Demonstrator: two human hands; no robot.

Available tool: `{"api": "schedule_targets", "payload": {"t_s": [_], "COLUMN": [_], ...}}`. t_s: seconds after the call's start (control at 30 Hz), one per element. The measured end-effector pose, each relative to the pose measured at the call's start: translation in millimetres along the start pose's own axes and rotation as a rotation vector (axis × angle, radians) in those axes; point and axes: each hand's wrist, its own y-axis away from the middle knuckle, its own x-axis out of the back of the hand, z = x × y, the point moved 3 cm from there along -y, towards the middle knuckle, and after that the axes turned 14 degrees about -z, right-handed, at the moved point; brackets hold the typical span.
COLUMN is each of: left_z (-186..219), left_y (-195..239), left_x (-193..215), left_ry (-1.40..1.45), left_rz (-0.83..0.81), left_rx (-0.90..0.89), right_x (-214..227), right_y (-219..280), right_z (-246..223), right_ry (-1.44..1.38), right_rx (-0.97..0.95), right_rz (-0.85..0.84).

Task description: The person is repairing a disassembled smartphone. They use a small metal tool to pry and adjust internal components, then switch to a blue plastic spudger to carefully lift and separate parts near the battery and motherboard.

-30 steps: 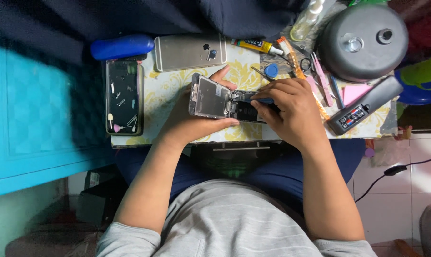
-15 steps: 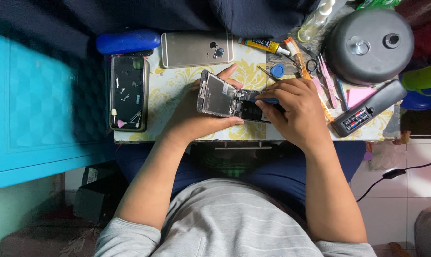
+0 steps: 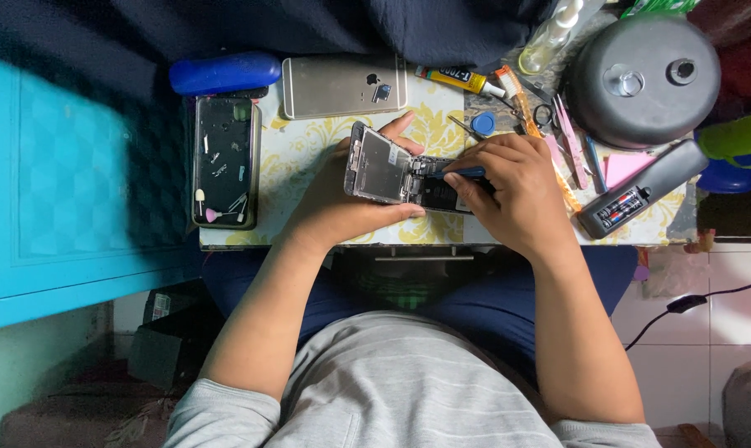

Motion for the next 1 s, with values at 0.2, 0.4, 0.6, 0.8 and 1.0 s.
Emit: {"api": "schedule_targets", "payload": {"t_s": [0.2, 0.4, 0.6, 0.8, 1.0], "left_z": [5.8, 2.8, 5.6, 3.8, 5.0], "left_y": [0.4, -0.1, -0.5, 0.1, 2.0], "left_x": [2.3, 0.4, 1.6, 1.4, 2.8], "left_ry": [0.023, 0.010, 0.091, 0.124, 0.060], "left_rz": [-0.014, -0.004, 0.009, 0.018, 0.022], "left_rx": [0.049, 0.008, 0.024, -0.012, -0.021], "right_x": [3.0, 0.7, 0.6, 0.9, -2.0], "right_y": [-1.6, 0.7, 6.5, 6.9, 4.6], "right_z": [-5.4, -5.6, -20.1, -17.4, -8.3], "right_ry": [-0.010, 0.039, 0.253, 0.200, 0.053], "right_rx": [0.012, 0.016, 0.176, 0.177, 0.084], "right_rz": [0.033, 0.022, 0.082, 0.088, 0.041]}}
